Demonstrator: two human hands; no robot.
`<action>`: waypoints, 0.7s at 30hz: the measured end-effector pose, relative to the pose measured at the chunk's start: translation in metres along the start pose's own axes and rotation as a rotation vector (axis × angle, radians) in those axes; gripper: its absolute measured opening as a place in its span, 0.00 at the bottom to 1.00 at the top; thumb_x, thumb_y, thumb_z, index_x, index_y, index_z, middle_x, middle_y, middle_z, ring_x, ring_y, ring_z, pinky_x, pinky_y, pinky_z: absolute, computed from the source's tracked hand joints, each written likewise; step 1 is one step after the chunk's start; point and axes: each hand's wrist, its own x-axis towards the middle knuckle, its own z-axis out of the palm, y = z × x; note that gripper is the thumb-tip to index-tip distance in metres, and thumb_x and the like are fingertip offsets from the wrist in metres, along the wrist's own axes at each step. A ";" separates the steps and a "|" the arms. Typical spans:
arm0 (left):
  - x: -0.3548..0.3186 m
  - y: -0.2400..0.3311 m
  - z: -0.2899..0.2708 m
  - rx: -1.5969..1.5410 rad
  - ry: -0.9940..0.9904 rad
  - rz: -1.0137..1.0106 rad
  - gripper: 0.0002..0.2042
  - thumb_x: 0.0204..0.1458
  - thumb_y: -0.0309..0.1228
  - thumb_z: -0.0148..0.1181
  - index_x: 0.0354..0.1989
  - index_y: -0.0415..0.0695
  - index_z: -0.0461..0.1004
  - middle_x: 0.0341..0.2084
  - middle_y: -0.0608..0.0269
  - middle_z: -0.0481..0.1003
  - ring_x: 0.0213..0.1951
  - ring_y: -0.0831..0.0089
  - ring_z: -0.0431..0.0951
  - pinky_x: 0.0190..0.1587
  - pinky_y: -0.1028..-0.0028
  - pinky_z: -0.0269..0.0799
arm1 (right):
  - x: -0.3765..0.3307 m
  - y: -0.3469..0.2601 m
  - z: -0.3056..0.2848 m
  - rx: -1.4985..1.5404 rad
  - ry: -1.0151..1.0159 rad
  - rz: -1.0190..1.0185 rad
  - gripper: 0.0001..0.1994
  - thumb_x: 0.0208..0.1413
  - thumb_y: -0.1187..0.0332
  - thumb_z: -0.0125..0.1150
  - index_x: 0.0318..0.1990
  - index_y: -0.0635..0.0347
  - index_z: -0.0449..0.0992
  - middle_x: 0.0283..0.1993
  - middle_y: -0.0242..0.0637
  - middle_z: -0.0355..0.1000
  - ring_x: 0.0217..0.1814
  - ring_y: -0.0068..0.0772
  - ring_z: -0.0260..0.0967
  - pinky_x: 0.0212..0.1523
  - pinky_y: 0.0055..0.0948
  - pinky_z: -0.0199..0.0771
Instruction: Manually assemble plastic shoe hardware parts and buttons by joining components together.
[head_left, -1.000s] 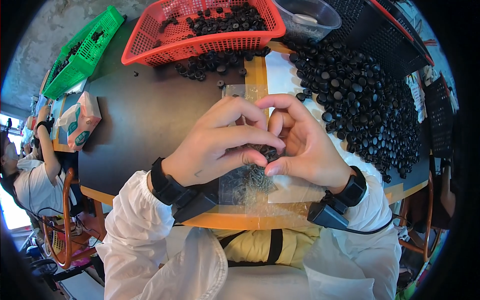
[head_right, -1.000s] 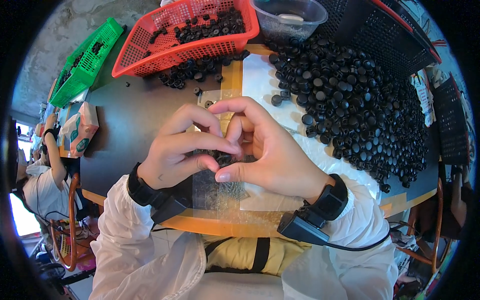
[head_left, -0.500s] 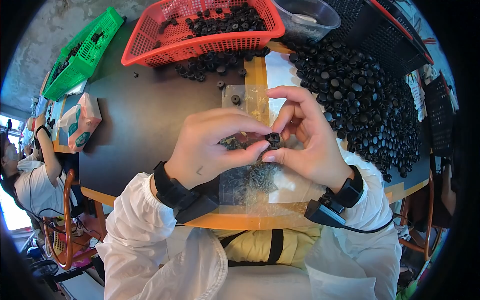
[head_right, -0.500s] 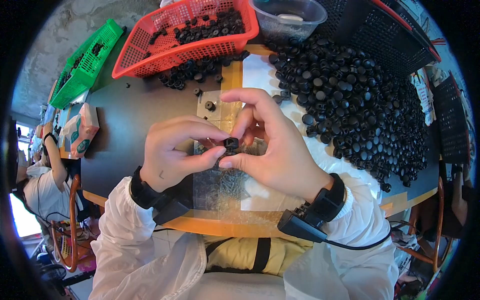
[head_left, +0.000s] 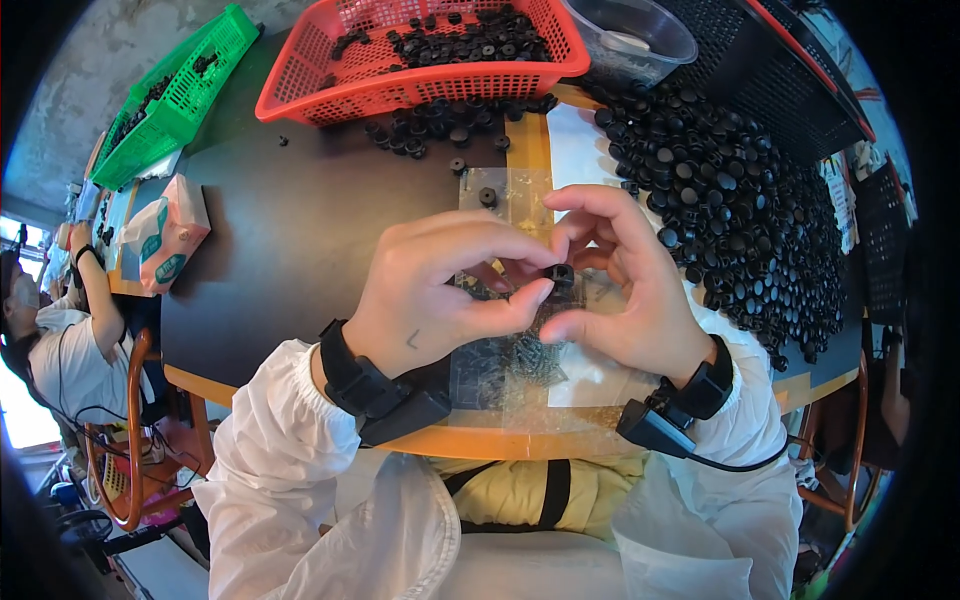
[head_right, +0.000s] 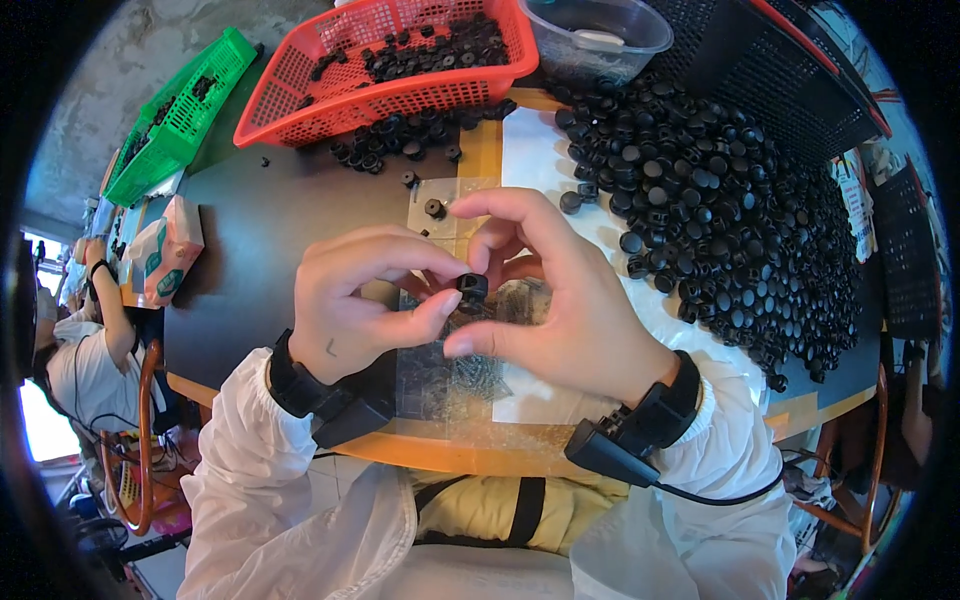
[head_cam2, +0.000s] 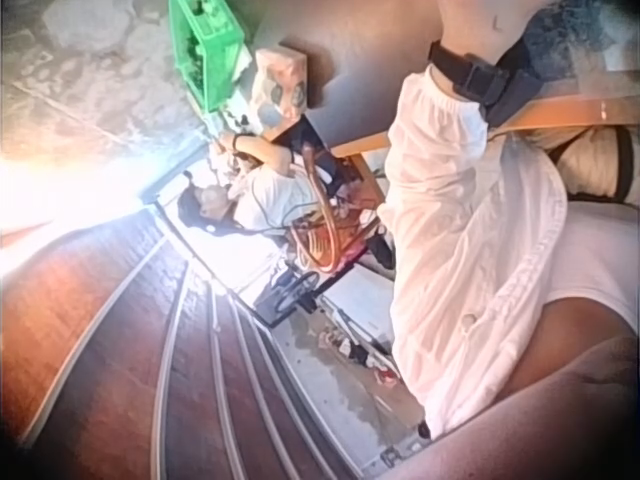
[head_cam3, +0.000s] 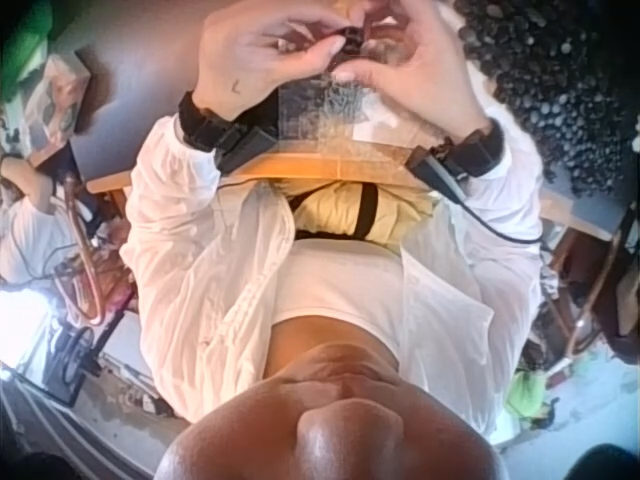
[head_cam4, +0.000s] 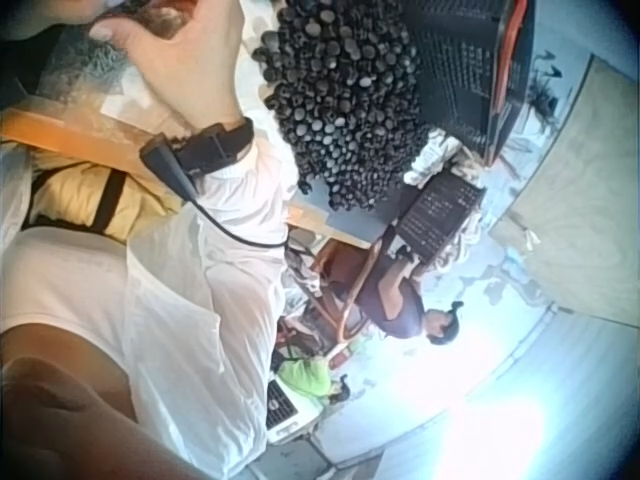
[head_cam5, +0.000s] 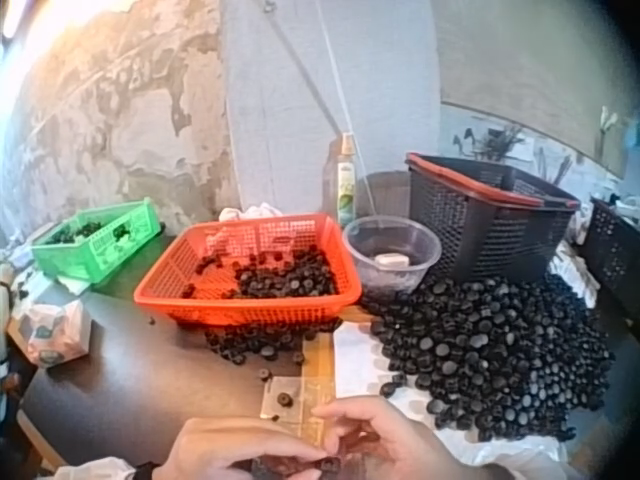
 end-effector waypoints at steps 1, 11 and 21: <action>0.000 -0.001 0.000 0.000 0.001 -0.001 0.10 0.42 0.20 0.67 0.35 0.38 0.79 0.28 0.60 0.78 0.30 0.75 0.79 0.33 0.77 0.78 | 0.000 -0.002 -0.002 0.001 -0.002 0.001 0.35 0.38 0.71 0.76 0.57 0.55 0.65 0.39 0.29 0.66 0.42 0.22 0.65 0.45 0.26 0.70; -0.001 0.000 0.002 -0.047 -0.023 -0.033 0.10 0.42 0.21 0.67 0.35 0.38 0.79 0.29 0.60 0.79 0.30 0.75 0.80 0.32 0.77 0.77 | -0.001 -0.012 -0.011 -0.477 -0.109 -0.132 0.13 0.45 0.64 0.66 0.36 0.61 0.73 0.25 0.38 0.67 0.26 0.39 0.67 0.27 0.32 0.65; -0.002 -0.002 0.002 -0.028 -0.022 0.029 0.12 0.41 0.23 0.70 0.37 0.38 0.79 0.31 0.59 0.78 0.31 0.74 0.79 0.32 0.77 0.76 | -0.003 -0.014 -0.016 -0.612 -0.119 -0.214 0.12 0.46 0.63 0.67 0.33 0.60 0.75 0.21 0.37 0.67 0.22 0.40 0.67 0.24 0.34 0.65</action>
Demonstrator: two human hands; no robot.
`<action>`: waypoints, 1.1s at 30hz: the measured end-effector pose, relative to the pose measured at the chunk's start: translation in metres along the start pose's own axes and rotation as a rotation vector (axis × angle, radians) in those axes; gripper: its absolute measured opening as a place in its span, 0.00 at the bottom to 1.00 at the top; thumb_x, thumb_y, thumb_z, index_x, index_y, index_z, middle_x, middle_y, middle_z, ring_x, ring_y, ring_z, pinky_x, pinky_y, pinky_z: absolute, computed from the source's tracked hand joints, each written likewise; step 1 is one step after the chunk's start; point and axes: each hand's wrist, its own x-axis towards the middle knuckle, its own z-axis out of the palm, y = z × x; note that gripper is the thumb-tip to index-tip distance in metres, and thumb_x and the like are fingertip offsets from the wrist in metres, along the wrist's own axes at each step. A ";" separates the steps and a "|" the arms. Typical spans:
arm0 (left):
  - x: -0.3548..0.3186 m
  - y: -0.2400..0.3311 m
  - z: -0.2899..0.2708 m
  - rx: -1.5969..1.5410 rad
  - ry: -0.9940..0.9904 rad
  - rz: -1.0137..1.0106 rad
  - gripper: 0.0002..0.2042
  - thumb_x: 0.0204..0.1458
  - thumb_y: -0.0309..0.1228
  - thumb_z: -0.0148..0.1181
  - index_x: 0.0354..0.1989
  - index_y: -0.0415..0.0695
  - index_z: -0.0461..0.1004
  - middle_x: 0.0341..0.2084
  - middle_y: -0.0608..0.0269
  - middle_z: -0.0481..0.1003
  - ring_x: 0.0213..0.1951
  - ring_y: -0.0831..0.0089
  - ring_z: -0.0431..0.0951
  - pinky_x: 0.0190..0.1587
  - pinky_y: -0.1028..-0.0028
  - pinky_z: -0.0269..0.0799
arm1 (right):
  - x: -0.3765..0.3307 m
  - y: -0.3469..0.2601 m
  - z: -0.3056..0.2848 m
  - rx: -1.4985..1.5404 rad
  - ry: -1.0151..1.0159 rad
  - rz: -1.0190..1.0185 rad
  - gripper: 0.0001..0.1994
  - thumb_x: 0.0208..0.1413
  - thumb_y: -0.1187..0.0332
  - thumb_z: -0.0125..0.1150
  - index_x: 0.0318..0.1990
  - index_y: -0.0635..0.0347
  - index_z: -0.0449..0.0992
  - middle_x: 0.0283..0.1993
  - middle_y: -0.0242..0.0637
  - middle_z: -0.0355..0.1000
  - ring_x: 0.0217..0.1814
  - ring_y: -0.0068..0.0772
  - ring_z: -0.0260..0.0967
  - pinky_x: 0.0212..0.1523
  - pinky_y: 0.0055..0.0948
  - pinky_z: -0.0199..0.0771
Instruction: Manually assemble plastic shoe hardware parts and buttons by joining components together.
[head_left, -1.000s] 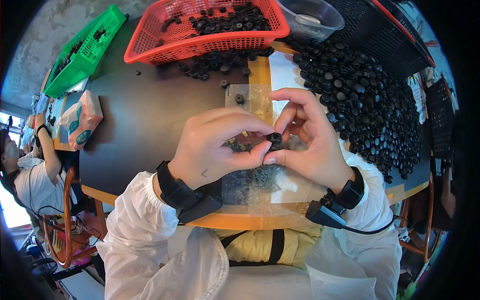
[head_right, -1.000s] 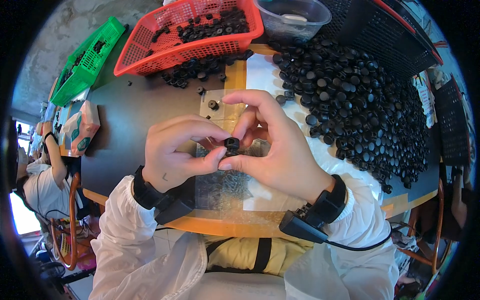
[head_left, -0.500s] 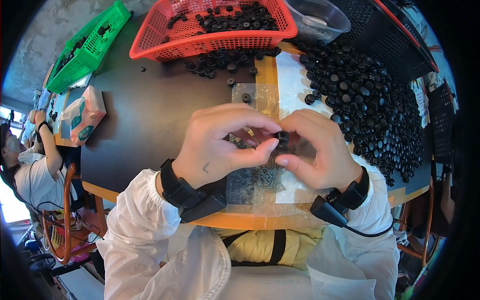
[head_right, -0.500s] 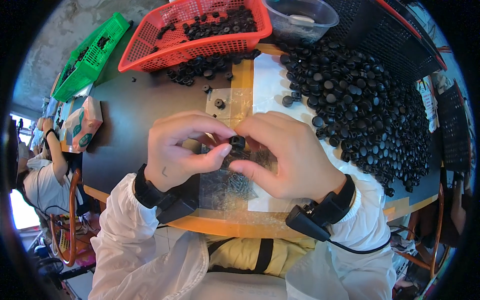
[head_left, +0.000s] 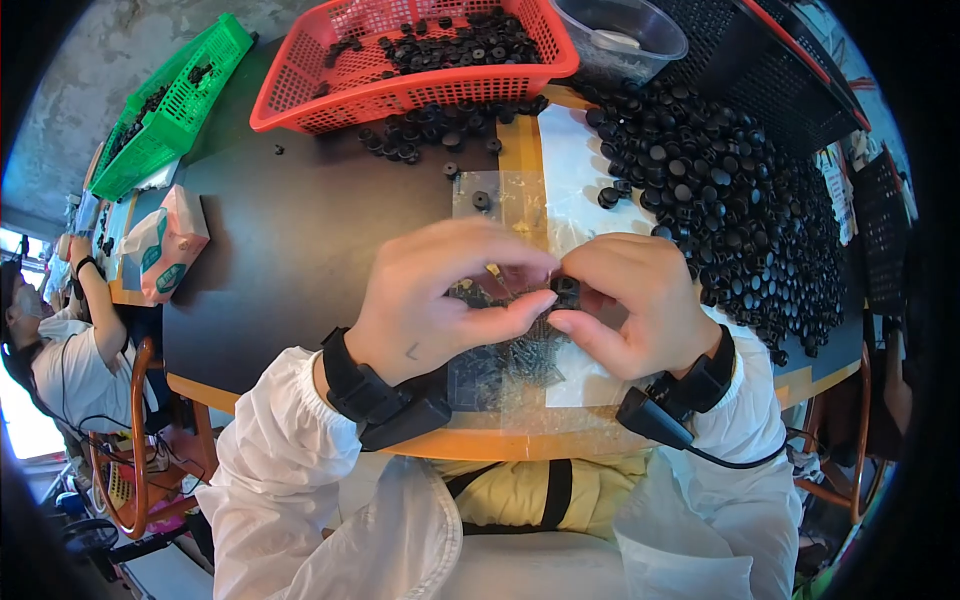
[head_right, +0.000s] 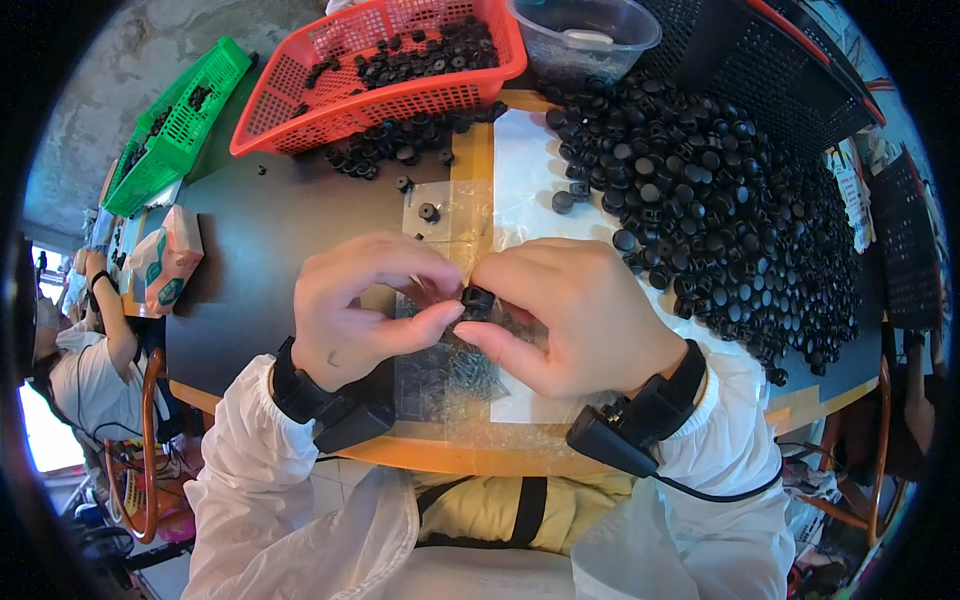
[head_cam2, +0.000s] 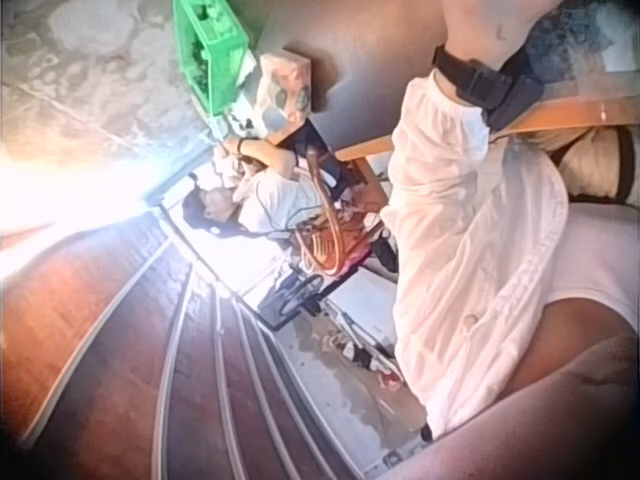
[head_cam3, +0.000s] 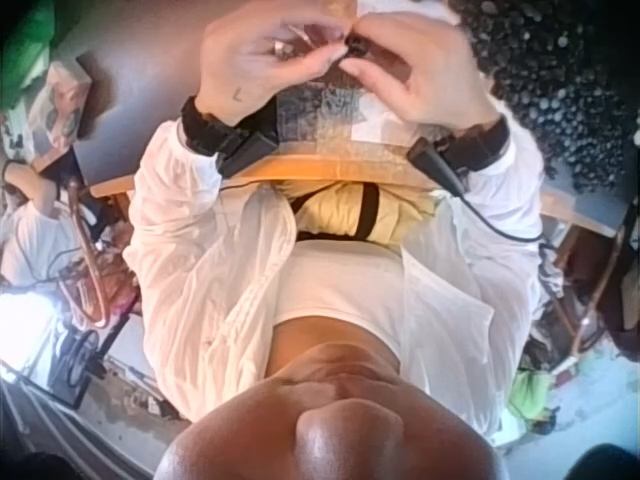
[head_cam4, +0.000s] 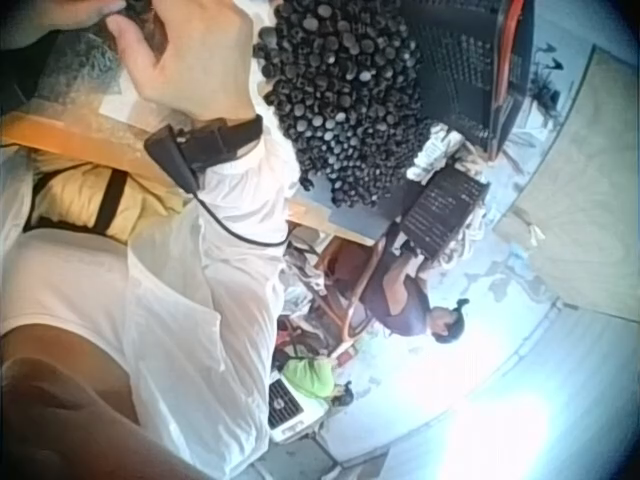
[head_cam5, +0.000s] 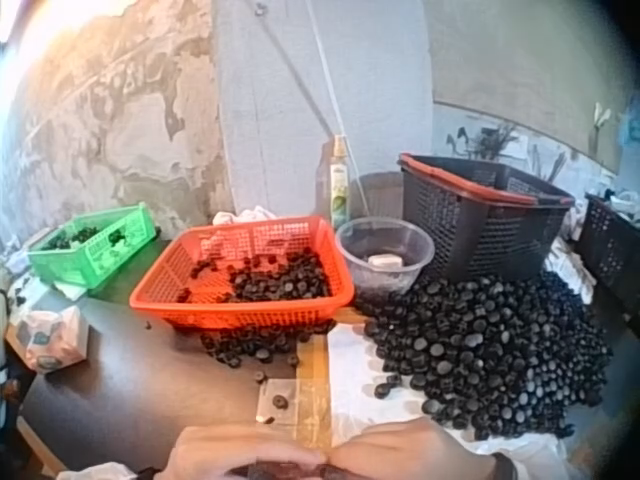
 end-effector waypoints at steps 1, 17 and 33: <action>0.000 0.001 0.001 0.001 0.000 -0.001 0.12 0.41 0.23 0.70 0.37 0.38 0.79 0.31 0.59 0.78 0.31 0.74 0.79 0.32 0.77 0.76 | 0.000 0.001 0.001 0.001 0.000 0.000 0.12 0.46 0.63 0.67 0.33 0.60 0.75 0.21 0.37 0.67 0.22 0.40 0.67 0.24 0.34 0.65; -0.001 -0.004 -0.002 0.047 -0.101 0.244 0.30 0.32 0.37 0.77 0.48 0.38 0.78 0.37 0.59 0.75 0.34 0.72 0.76 0.35 0.76 0.74 | -0.006 0.002 0.002 -0.081 -0.013 -0.173 0.13 0.47 0.60 0.70 0.27 0.56 0.72 0.18 0.35 0.66 0.19 0.39 0.66 0.20 0.33 0.65; 0.004 -0.005 -0.001 0.305 -0.252 0.388 0.10 0.44 0.34 0.68 0.34 0.49 0.78 0.35 0.67 0.72 0.39 0.66 0.73 0.41 0.68 0.69 | -0.017 0.061 -0.133 -1.207 0.321 0.441 0.13 0.50 0.60 0.65 0.43 0.51 0.80 0.28 0.30 0.71 0.36 0.35 0.69 0.34 0.34 0.71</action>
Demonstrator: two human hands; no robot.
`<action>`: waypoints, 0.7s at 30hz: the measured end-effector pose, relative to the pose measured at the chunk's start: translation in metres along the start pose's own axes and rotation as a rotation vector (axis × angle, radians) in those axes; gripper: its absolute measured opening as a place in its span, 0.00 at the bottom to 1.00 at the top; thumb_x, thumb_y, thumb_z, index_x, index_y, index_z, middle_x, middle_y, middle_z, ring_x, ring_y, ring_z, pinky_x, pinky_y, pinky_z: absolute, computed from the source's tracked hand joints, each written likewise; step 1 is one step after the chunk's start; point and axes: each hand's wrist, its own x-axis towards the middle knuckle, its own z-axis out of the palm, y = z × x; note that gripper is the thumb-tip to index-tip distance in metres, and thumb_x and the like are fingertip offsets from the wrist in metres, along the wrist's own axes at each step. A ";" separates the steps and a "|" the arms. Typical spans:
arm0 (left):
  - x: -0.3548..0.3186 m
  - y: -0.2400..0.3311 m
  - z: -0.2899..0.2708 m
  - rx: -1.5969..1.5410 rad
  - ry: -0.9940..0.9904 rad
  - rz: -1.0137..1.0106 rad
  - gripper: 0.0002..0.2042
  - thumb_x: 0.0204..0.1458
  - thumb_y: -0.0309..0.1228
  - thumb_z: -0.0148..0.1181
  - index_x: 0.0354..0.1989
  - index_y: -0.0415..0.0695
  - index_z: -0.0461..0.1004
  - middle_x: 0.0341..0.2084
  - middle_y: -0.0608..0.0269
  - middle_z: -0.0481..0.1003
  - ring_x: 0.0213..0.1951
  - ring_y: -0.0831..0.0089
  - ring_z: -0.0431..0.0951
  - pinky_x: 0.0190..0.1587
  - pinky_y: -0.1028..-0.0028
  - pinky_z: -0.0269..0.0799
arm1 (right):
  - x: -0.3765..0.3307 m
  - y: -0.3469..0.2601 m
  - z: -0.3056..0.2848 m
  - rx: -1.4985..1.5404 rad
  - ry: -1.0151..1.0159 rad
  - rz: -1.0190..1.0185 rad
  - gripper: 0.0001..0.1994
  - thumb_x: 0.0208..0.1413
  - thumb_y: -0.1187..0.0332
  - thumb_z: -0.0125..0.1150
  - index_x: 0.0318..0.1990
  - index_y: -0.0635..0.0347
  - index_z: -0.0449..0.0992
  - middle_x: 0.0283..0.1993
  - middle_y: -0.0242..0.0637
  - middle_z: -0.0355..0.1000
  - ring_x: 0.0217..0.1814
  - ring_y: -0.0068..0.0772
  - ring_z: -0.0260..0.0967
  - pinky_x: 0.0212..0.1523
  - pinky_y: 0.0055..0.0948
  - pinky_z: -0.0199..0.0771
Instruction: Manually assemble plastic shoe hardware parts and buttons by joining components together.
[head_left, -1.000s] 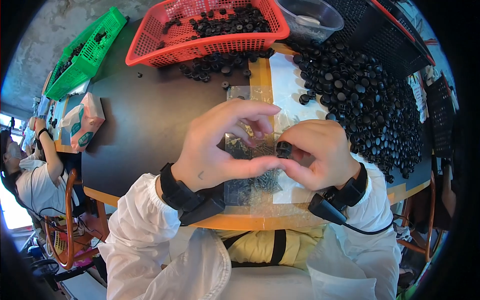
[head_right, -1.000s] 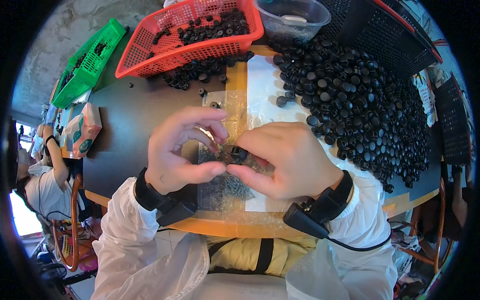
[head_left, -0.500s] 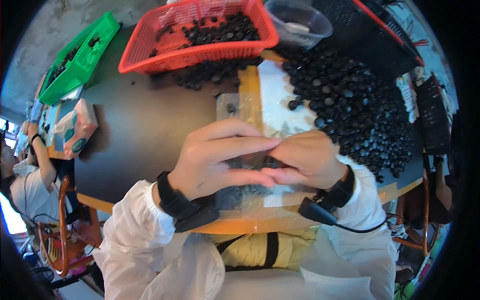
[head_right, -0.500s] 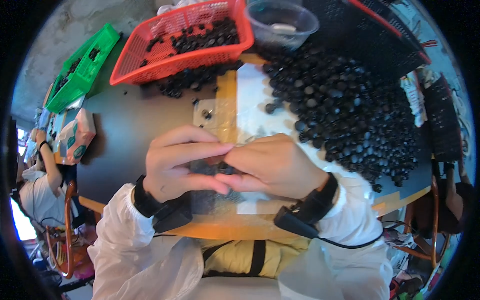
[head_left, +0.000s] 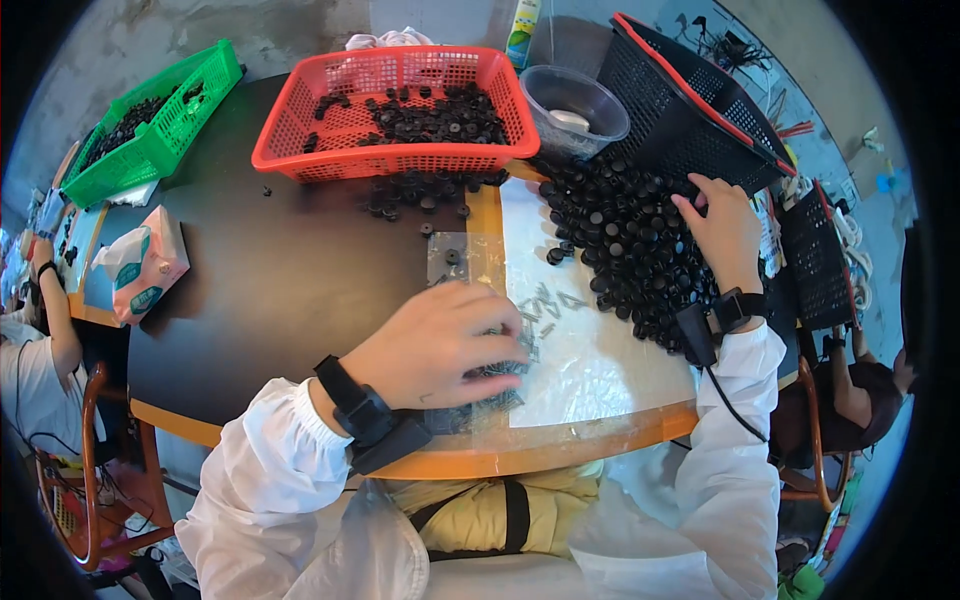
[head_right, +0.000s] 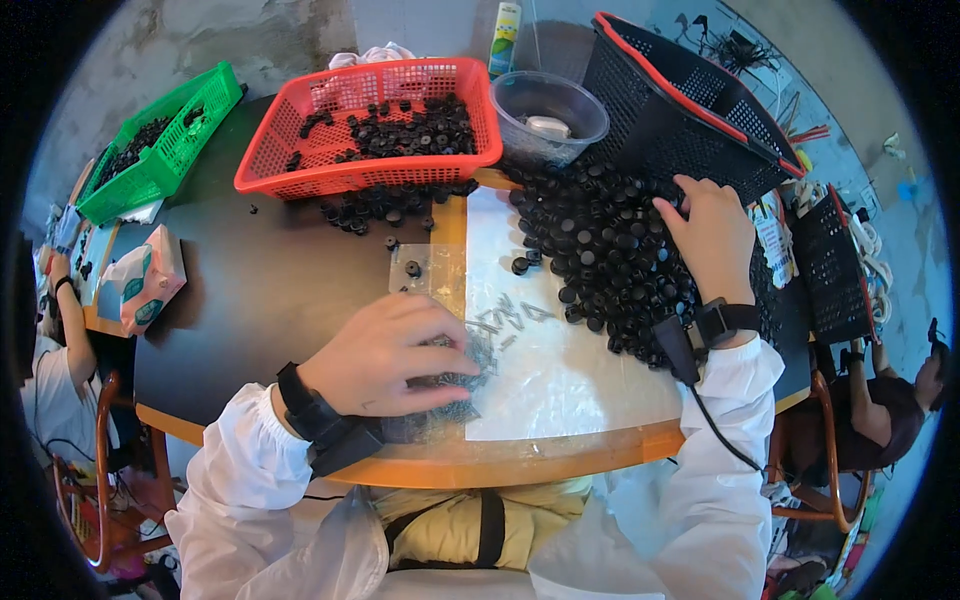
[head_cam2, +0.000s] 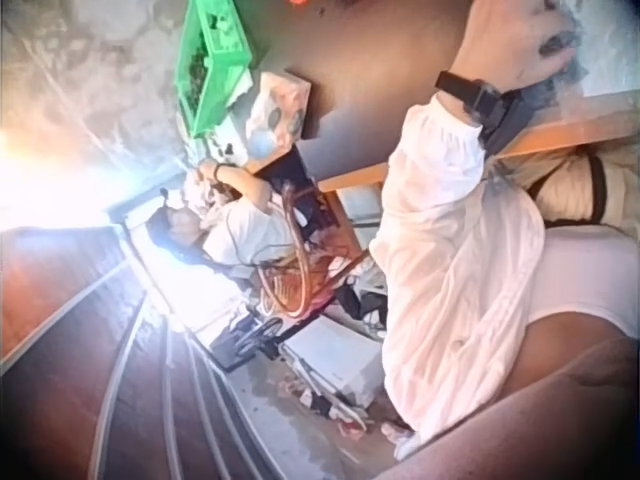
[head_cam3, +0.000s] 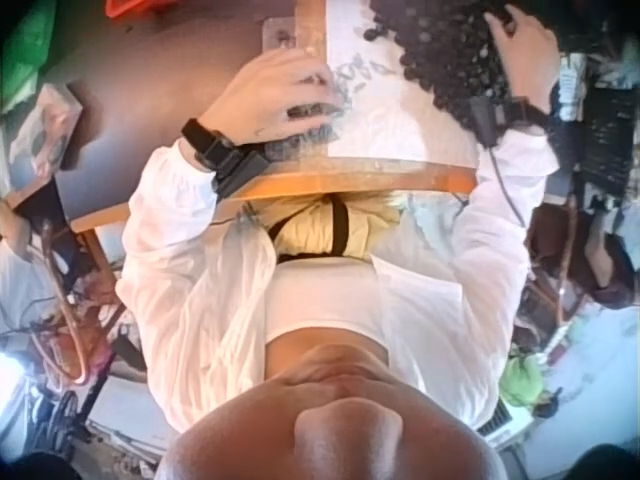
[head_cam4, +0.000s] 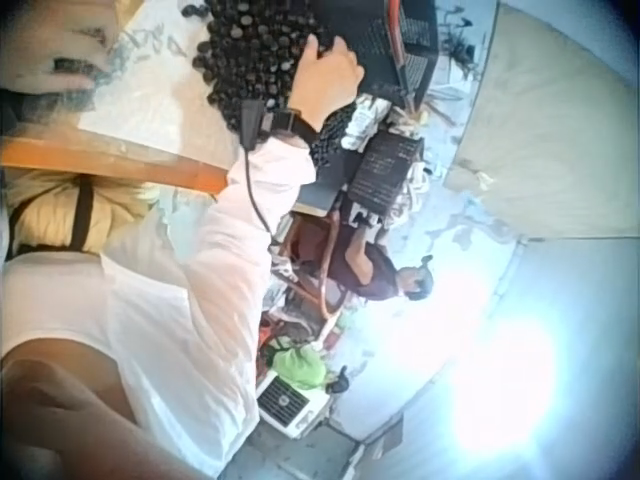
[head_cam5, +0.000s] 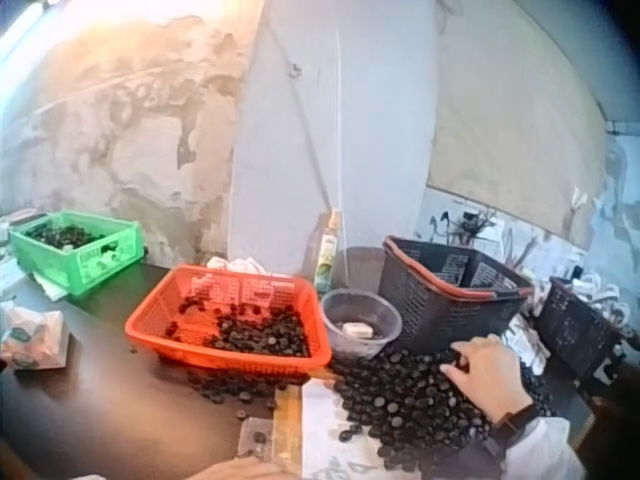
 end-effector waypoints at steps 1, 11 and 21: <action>-0.001 0.003 0.000 -0.003 -0.026 -0.001 0.10 0.44 0.34 0.68 0.35 0.49 0.78 0.35 0.67 0.72 0.40 0.66 0.73 0.42 0.68 0.69 | 0.004 -0.004 -0.005 -0.015 0.000 -0.010 0.13 0.50 0.61 0.65 0.42 0.52 0.80 0.28 0.30 0.71 0.35 0.36 0.69 0.34 0.34 0.71; -0.012 -0.013 0.000 0.054 -0.075 0.028 0.06 0.47 0.33 0.63 0.32 0.49 0.78 0.32 0.70 0.73 0.38 0.67 0.72 0.41 0.68 0.68 | 0.026 -0.156 0.030 0.534 -0.020 -0.553 0.11 0.50 0.71 0.57 0.42 0.56 0.75 0.33 0.38 0.70 0.39 0.44 0.72 0.38 0.39 0.73; -0.013 -0.019 -0.005 0.094 -0.010 -0.005 0.06 0.45 0.31 0.64 0.32 0.48 0.79 0.30 0.72 0.73 0.37 0.68 0.71 0.40 0.67 0.67 | 0.040 -0.173 0.053 0.441 -0.148 -0.660 0.04 0.50 0.72 0.57 0.32 0.60 0.73 0.33 0.42 0.71 0.39 0.45 0.72 0.40 0.40 0.73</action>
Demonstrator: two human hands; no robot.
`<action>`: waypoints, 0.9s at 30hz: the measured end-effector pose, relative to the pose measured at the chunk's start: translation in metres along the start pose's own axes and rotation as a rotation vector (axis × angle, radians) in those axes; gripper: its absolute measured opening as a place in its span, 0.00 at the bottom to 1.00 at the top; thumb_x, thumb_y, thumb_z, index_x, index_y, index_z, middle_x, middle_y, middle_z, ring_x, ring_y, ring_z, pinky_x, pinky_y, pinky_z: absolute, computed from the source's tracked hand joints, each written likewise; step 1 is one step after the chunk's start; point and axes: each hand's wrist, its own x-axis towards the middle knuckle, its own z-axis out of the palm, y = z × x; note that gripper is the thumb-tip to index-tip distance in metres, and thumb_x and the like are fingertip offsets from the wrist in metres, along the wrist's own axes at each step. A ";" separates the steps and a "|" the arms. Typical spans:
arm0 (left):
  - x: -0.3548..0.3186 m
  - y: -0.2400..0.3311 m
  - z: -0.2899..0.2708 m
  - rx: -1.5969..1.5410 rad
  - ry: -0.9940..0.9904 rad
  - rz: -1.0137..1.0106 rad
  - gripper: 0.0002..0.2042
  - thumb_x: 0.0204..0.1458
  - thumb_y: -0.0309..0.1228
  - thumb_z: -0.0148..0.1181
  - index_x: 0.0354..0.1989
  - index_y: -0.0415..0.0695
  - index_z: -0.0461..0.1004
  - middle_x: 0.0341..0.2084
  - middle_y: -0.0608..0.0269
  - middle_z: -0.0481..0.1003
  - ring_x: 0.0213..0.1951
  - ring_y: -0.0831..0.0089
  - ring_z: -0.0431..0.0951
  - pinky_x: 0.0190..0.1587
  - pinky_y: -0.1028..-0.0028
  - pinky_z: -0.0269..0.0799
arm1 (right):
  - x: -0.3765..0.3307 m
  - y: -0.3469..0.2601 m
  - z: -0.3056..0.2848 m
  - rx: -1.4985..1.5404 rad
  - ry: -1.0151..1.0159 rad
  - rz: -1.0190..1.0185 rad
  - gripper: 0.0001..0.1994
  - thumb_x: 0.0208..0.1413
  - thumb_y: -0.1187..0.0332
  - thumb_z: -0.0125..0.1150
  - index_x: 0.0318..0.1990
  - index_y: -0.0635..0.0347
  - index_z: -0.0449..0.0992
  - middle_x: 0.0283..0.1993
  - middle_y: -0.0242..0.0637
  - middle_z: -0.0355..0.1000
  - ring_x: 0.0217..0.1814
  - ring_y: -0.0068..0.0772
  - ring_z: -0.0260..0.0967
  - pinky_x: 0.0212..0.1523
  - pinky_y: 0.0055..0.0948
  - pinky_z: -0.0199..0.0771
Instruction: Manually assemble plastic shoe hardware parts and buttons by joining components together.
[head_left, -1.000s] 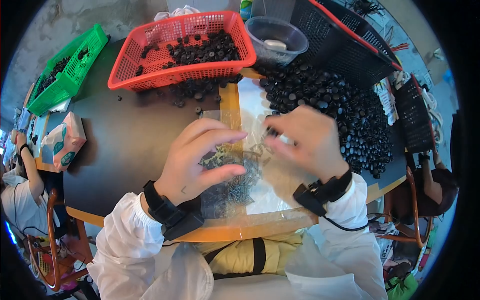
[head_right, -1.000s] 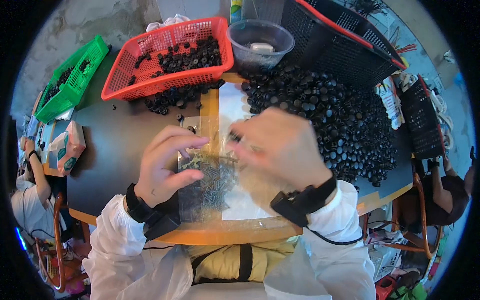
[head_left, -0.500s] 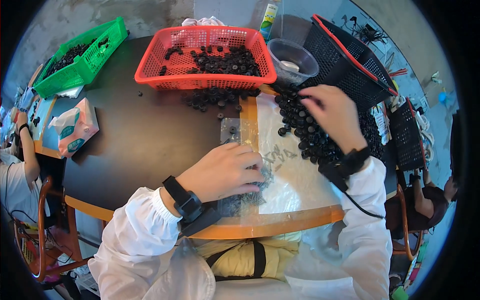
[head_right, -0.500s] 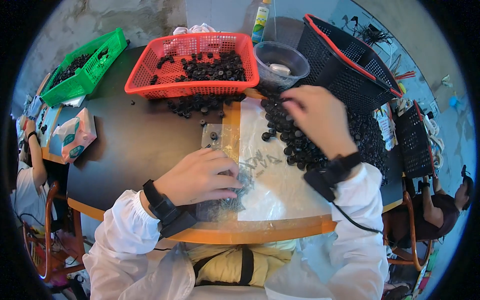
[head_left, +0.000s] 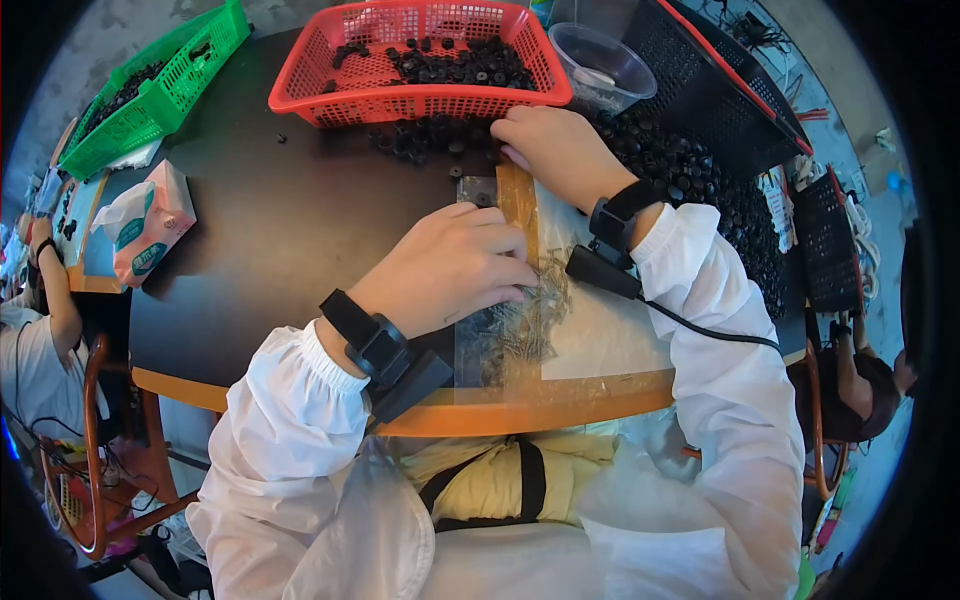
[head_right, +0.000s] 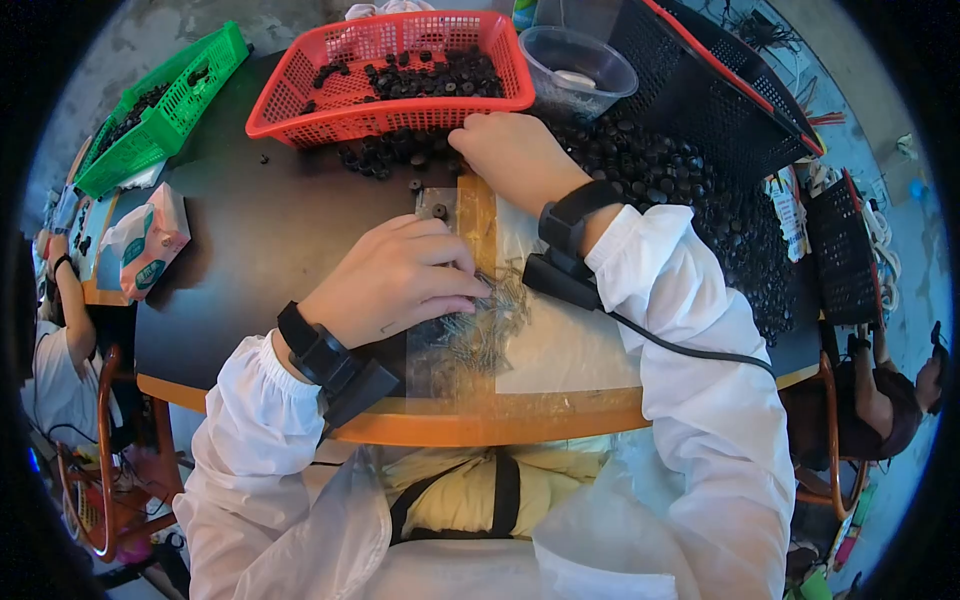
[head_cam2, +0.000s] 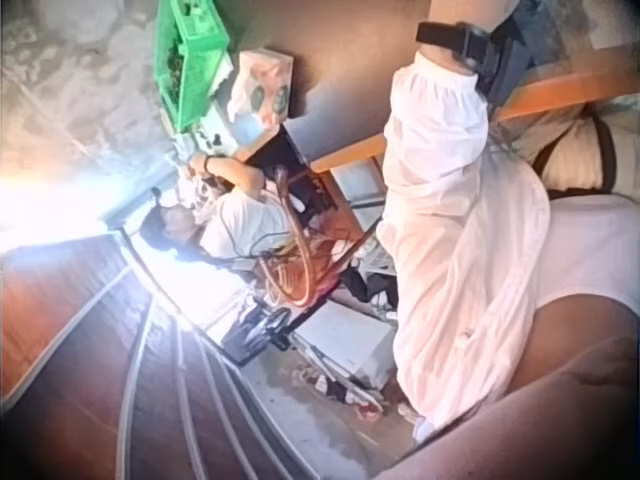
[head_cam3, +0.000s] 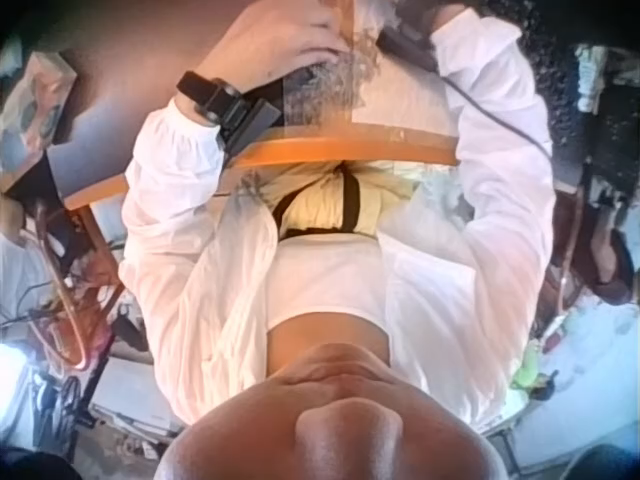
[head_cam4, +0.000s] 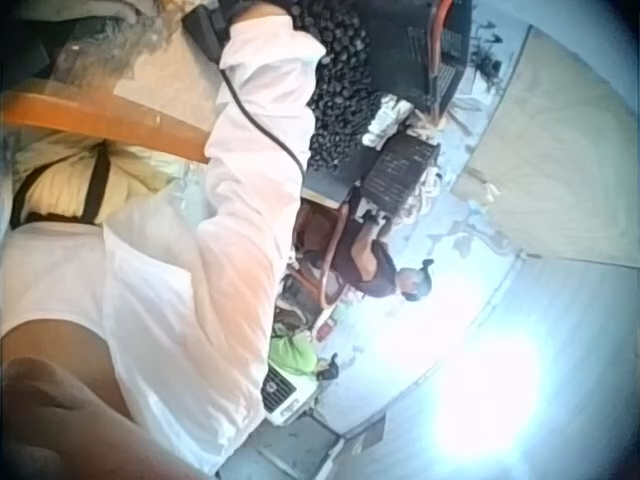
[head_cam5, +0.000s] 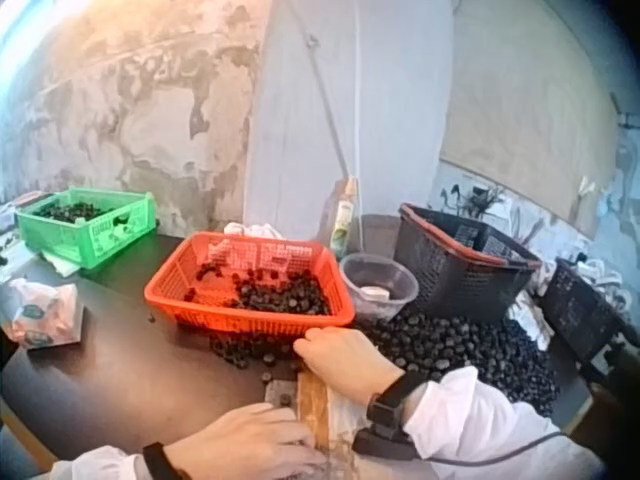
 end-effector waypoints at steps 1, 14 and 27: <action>0.000 0.001 -0.001 0.022 -0.029 0.007 0.05 0.45 0.31 0.65 0.31 0.48 0.79 0.30 0.72 0.72 0.37 0.68 0.72 0.40 0.68 0.67 | -0.001 0.000 0.000 0.012 -0.016 0.003 0.04 0.50 0.72 0.57 0.32 0.60 0.73 0.33 0.42 0.71 0.39 0.45 0.72 0.40 0.40 0.72; 0.005 0.015 0.011 0.115 -0.016 -0.150 0.06 0.43 0.32 0.67 0.28 0.50 0.76 0.30 0.71 0.72 0.36 0.68 0.72 0.37 0.69 0.69 | -0.068 -0.034 -0.050 0.702 0.094 0.332 0.12 0.46 0.79 0.62 0.41 0.62 0.77 0.35 0.35 0.72 0.33 0.27 0.72 0.36 0.23 0.76; 0.008 0.017 0.007 0.015 -0.103 -0.287 0.09 0.42 0.30 0.67 0.31 0.48 0.73 0.32 0.67 0.71 0.38 0.64 0.71 0.41 0.67 0.69 | -0.096 -0.054 -0.030 1.049 0.086 0.438 0.19 0.46 0.81 0.65 0.48 0.60 0.76 0.40 0.36 0.75 0.39 0.25 0.75 0.42 0.23 0.77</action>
